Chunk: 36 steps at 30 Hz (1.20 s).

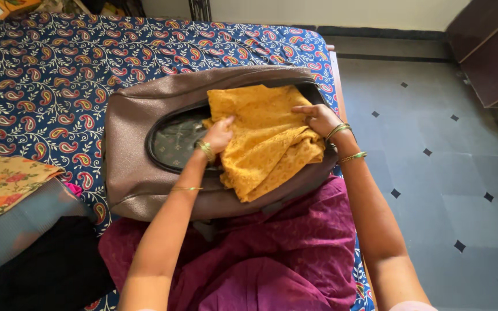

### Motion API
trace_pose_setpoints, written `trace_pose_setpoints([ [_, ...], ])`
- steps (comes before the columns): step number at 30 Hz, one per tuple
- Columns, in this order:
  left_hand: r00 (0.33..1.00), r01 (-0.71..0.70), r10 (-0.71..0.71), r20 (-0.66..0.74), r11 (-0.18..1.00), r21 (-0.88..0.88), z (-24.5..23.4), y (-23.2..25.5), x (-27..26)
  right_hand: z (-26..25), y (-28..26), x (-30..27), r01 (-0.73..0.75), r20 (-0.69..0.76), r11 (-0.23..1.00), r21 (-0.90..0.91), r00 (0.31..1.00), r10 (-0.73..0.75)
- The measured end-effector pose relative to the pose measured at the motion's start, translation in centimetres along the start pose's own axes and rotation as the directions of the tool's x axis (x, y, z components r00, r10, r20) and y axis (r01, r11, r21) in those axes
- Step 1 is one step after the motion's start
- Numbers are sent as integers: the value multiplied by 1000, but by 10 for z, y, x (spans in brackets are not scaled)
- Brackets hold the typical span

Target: The person packs folded garments into a duffel bag lying on a bed. They place folded clothing pieces one at a time into the bag's main compartment, arranging and pressing them flat, and add a boxed item and a plastic-wrapped garment before continuing with more folded clothes.

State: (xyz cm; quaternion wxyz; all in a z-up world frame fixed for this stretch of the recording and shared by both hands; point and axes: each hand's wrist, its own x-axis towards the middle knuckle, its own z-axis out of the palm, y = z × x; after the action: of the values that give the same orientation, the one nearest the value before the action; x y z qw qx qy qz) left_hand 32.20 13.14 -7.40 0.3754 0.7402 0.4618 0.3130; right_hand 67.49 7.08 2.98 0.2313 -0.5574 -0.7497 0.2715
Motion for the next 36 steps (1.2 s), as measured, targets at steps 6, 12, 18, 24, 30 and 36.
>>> trace_pose_setpoints([
  [6, 951, 309, -270, -149, 854, 418, 4, 84, -5, 4, 19, 10, -66, -87, 998, -15, 994, 64],
  [12, 894, 64, 292, -340, 667, 742, 16, 138, -41, 5, 29, 4, -134, -91, 986, 103, 985, 144],
  [18, 944, -308, 330, 23, 851, 426, 40, 185, -69, 6, 25, 4, -63, -97, 989, 131, 992, 76],
  [24, 966, -193, 83, 245, 863, 467, 62, 202, -76, 3, 24, -5, -124, -44, 981, 151, 990, 132],
  [30, 978, -194, 144, 153, 896, 400, 90, 128, -27, 5, 26, -6, -8, -89, 991, 131, 996, 20],
  [36, 971, -116, 56, 230, 959, 258, 99, 72, 39, 1, 18, -21, -231, -37, 973, 10, 972, 231],
])
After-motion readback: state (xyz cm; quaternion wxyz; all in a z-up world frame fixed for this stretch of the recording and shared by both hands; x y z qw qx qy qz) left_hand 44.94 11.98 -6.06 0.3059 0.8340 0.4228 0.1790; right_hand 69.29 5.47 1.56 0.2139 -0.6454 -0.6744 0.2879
